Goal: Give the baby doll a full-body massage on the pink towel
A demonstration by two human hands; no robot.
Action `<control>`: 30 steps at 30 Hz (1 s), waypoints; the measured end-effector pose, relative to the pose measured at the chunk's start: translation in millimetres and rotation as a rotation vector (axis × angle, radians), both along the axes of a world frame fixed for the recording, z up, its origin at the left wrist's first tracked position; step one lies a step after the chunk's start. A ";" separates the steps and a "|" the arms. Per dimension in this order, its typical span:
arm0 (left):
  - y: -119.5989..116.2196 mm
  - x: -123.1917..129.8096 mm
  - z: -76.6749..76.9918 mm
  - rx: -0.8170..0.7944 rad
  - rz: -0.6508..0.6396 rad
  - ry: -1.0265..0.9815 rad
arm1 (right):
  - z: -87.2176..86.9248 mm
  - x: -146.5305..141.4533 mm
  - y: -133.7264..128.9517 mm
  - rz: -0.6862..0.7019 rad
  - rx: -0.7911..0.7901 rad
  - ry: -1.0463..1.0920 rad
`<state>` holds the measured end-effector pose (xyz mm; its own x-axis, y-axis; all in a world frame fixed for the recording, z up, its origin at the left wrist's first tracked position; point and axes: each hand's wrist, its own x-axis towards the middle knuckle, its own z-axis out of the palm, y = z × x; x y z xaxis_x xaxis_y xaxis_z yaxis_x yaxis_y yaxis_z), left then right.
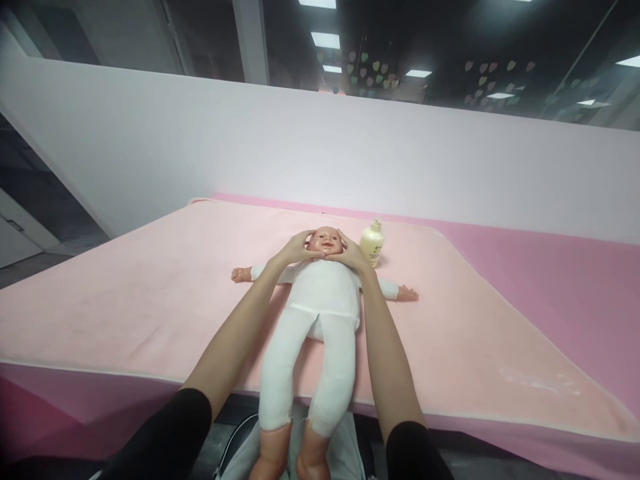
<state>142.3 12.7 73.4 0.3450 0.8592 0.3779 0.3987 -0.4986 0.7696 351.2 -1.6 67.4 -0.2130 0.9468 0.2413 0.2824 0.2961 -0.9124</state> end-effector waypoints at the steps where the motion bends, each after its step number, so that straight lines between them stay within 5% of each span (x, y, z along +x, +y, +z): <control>1: 0.9 -1.4 -0.6 0.001 -0.009 -0.002 | 0.6 0.6 -0.9 0.006 -0.002 0.006; 17: -3.4 -22.7 6.9 -0.179 -0.219 -0.029 | -7.0 16.9 0.3 0.223 -0.155 0.192; 30: -6.3 -21.1 11.1 -0.202 -0.172 0.033 | 1.3 13.7 -8.6 0.224 -0.361 0.383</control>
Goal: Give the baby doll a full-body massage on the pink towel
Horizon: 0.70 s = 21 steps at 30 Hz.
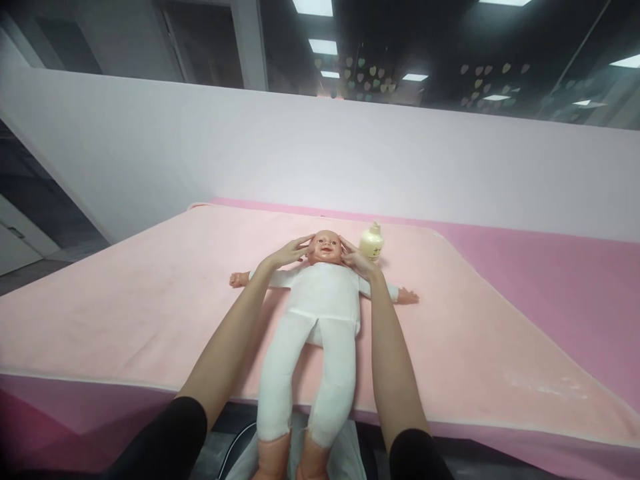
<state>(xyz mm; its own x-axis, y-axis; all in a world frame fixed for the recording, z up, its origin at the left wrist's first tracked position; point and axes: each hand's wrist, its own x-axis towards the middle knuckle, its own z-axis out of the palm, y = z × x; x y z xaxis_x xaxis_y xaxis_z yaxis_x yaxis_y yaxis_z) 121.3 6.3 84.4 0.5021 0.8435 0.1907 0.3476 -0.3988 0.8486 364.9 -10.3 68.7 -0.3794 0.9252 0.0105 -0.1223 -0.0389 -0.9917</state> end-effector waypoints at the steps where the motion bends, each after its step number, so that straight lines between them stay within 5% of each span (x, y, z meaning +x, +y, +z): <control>1: -0.5 0.9 0.7 0.018 -0.005 0.003 | 1.7 -1.2 -0.3 -0.012 -0.006 -0.011; 9: 1.8 21.0 -3.4 0.131 0.051 -0.025 | 10.1 -16.5 1.3 -0.201 0.300 -0.380; 12: 2.7 24.8 -4.4 0.148 0.107 -0.018 | 7.5 -16.5 4.9 -0.198 0.315 -0.365; 21: 2.2 9.4 1.9 0.073 -0.059 -0.014 | 6.4 -8.7 -0.2 -0.143 0.263 -0.295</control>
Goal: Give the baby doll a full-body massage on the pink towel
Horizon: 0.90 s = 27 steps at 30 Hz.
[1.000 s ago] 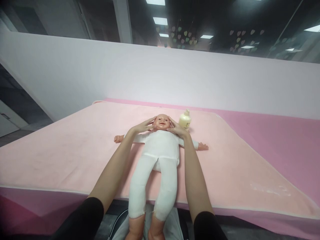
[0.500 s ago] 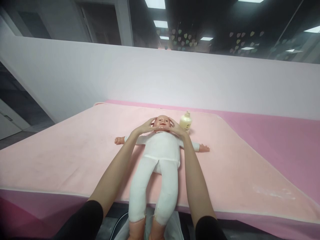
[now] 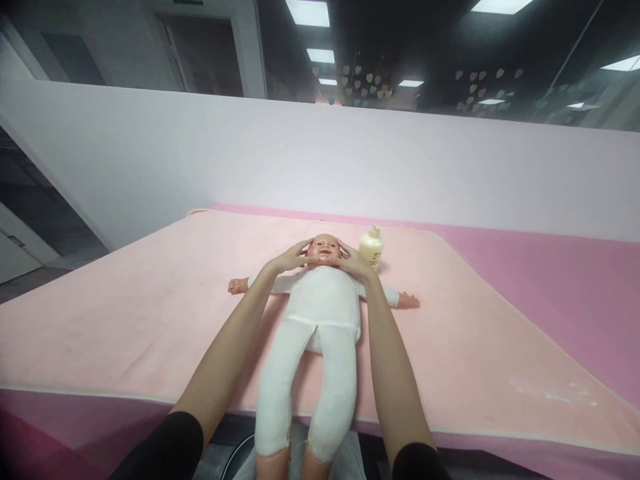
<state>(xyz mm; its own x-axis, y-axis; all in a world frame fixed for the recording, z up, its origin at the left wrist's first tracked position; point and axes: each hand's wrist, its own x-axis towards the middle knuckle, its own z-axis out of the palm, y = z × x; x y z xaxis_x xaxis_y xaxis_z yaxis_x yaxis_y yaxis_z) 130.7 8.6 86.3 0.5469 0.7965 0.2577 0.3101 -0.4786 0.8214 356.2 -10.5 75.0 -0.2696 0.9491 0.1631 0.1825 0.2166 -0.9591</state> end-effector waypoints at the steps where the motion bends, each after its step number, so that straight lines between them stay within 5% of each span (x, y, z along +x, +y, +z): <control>1: -0.6 -2.1 0.7 -0.027 -0.018 0.000 | -0.5 0.5 -0.2 0.010 -0.012 0.006; 9: -7.6 -9.1 5.9 -0.268 -0.021 -0.002 | -0.4 2.4 -4.4 0.089 -0.093 0.107; 17: -12.1 -6.9 8.4 -0.314 0.089 -0.048 | -4.7 6.1 -3.1 0.114 -0.256 0.258; 27: -16.4 14.7 12.2 -0.136 0.135 -0.043 | 4.2 -3.7 -0.7 -0.059 0.022 -0.024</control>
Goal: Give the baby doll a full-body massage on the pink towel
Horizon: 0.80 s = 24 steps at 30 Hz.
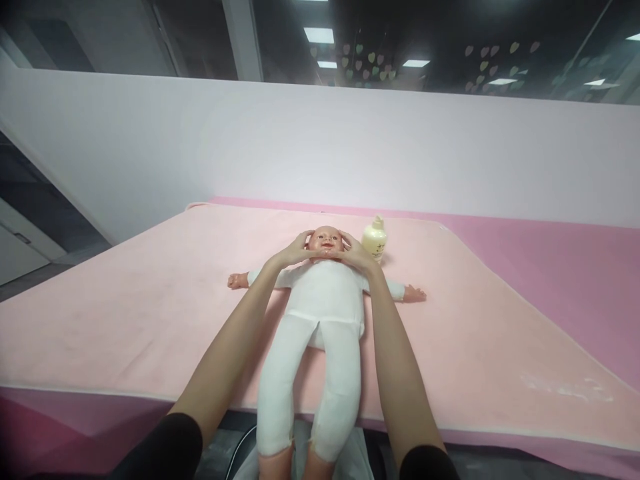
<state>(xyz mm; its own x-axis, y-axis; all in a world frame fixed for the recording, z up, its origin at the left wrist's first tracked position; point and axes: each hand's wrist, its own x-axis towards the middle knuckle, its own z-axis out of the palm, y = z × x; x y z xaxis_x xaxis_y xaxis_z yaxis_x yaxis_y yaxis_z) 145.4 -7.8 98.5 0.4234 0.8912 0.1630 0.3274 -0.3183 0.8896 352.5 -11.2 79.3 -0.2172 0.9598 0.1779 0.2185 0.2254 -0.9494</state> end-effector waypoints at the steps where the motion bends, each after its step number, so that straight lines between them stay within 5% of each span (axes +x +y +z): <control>1: 0.7 1.0 -0.5 0.013 -0.006 -0.006 | 0.0 -0.4 0.0 -0.005 -0.001 0.001; 16: 7.1 -20.7 -3.9 -0.156 -0.140 0.028 | -14.0 12.7 6.8 0.142 -0.122 0.128; 24: 4.3 -17.3 -0.8 -0.188 -0.068 0.005 | -10.2 10.2 4.3 0.189 -0.235 0.264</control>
